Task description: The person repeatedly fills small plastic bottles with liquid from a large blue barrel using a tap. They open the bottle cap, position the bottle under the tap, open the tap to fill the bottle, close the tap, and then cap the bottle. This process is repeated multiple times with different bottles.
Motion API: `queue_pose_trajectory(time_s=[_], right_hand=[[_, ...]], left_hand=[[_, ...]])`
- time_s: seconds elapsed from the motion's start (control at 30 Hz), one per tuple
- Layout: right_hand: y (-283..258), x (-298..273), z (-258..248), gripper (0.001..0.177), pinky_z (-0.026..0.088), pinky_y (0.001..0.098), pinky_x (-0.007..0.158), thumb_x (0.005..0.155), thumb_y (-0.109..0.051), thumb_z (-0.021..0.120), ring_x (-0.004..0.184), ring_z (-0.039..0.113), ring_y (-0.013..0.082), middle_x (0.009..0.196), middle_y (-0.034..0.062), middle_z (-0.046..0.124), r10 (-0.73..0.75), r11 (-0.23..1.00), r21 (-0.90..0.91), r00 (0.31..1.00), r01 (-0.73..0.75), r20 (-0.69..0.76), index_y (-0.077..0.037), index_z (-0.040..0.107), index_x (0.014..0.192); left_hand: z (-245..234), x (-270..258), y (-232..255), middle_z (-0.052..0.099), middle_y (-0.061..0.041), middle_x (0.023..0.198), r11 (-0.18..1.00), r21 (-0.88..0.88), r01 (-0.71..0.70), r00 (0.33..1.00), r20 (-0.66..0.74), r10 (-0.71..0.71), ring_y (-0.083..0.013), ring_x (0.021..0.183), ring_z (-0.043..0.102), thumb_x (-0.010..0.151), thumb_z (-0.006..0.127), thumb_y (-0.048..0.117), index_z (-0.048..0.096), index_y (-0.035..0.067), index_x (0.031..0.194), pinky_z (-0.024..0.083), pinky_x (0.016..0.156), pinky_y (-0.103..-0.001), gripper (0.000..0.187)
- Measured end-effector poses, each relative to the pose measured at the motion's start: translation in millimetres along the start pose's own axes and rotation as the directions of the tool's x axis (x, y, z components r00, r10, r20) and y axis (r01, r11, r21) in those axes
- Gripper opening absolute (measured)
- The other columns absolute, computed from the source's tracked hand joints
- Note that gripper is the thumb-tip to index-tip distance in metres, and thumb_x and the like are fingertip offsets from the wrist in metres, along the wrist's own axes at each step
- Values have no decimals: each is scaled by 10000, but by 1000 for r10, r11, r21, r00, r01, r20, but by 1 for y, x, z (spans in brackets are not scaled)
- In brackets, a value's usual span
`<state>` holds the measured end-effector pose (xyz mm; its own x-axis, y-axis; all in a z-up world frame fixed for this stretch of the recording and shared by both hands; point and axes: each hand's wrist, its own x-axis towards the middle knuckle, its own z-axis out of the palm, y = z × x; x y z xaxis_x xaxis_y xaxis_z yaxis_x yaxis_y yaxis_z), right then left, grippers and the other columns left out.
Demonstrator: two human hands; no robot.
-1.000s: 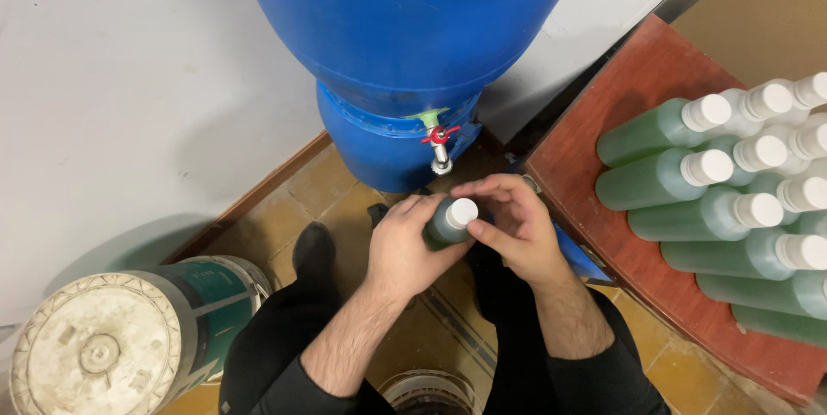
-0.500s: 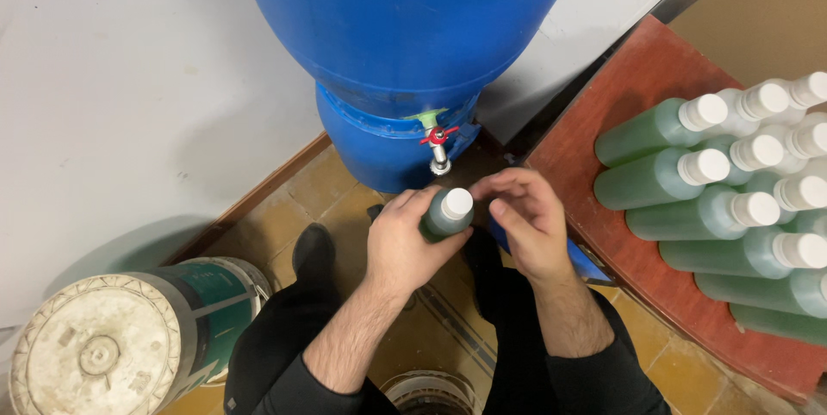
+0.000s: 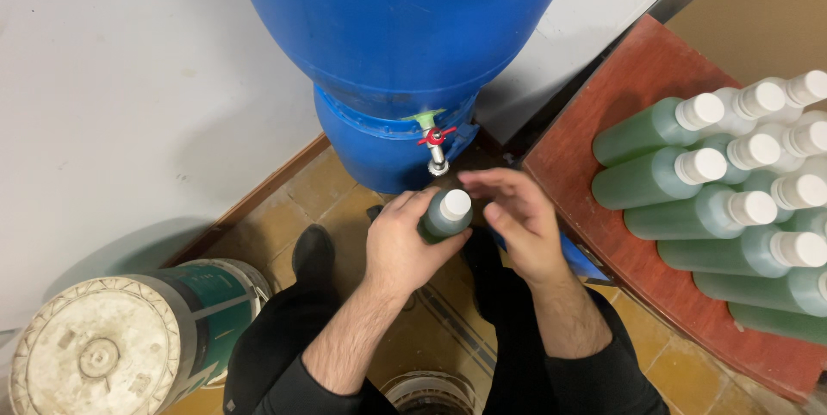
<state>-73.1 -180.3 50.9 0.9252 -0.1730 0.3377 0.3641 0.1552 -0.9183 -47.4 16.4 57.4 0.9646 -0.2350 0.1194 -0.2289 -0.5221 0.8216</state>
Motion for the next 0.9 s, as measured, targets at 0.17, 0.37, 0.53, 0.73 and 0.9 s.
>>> queue_pose_trajectory(time_s=[0.17,0.37,0.53,0.73,0.9], right_hand=[[14,-7,-11,378,588,447,1060,1014,-82,780,1143,784,326,1194,278,825,18,997,-80,1000,-18,0,93,726,1345],[-7,-3,9,601,523,488,1208,901,24,889,1363,738,343,1408,281,799,15,992,-123,991,1,129,108,664,1452],[-13,-5,10,454,595,449,1113,824,-23,1002,1157,842,318,1152,208,899,-87,928,-357,994,102,59,66,761,1198],[-14,-12,21,423,594,417,1115,786,-49,1057,1070,840,225,1051,146,918,-134,885,-459,988,84,-76,-12,742,1066],[-25,-8,30,365,612,470,1113,822,-27,1027,1043,873,258,1041,170,914,-206,867,-474,977,155,-59,-12,723,1022]], left_hand=[[0,1,-2,850,-71,1153,1000,4,-1,1000,-7,1,-388,1107,822,678,1061,371,833,200,1296,667,907,-523,680],[7,-2,-10,852,-80,1166,999,0,-43,999,13,43,-397,1122,819,670,1056,380,829,185,1306,667,932,-527,703],[16,-6,-14,856,-66,1115,998,36,-48,999,3,48,-364,1085,828,659,1047,436,836,195,1279,672,908,-506,698],[31,-13,-22,841,-5,1007,968,199,-154,969,-162,188,-277,988,839,643,1012,477,840,212,1197,676,838,-430,638],[32,-12,-27,822,40,992,935,304,-181,943,-218,253,-222,969,830,646,996,475,830,239,1195,666,827,-383,620]])
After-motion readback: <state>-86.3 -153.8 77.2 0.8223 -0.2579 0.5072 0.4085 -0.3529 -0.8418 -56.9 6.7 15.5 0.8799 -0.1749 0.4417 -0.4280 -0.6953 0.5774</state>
